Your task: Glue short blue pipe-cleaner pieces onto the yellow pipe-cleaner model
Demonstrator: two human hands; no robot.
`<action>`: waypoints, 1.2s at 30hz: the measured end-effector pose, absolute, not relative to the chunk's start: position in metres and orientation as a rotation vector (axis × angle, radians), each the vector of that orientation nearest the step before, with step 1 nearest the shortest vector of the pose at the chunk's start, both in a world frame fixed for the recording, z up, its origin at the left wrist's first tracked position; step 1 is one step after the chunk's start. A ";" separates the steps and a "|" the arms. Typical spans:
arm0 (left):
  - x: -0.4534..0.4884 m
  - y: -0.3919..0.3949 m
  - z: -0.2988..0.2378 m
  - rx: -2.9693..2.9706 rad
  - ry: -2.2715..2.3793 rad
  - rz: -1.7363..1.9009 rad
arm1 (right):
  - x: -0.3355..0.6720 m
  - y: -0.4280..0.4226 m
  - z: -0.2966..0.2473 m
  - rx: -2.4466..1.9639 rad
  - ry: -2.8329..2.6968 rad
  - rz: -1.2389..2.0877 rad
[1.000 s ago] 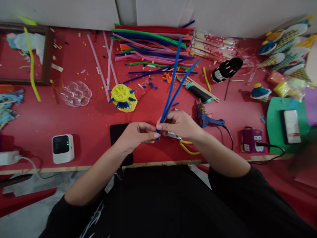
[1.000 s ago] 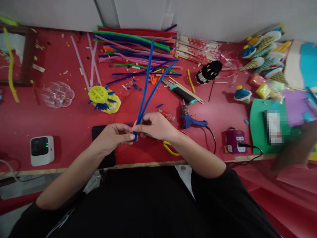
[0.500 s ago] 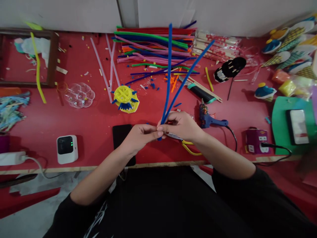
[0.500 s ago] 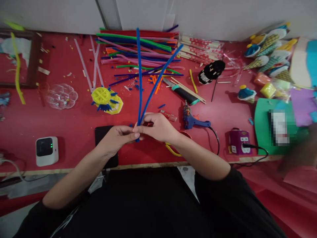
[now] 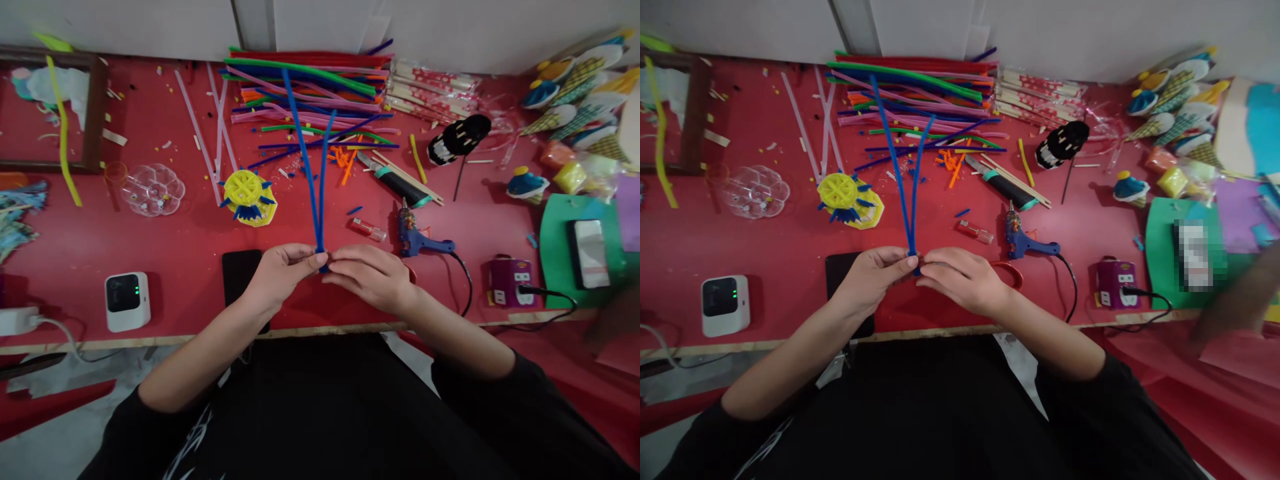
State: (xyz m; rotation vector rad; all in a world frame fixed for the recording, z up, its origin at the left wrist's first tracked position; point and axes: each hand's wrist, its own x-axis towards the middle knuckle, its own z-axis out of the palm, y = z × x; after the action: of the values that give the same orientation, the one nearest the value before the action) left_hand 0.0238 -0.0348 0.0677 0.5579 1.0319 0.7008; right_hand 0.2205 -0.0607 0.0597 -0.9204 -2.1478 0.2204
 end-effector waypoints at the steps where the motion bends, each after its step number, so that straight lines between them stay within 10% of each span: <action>1: 0.025 -0.036 0.068 0.559 1.028 0.703 | 0.220 -0.061 0.061 -0.917 -2.151 0.192; 36: 0.005 -0.052 0.079 1.045 1.224 0.650 | 0.284 -0.107 0.057 -1.734 -3.001 0.194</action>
State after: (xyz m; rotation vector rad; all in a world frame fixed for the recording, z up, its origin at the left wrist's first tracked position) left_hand 0.0054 -0.0521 0.0794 1.0454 1.2241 0.6504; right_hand 0.2838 -0.1071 0.0574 -1.7337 -3.0008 0.1940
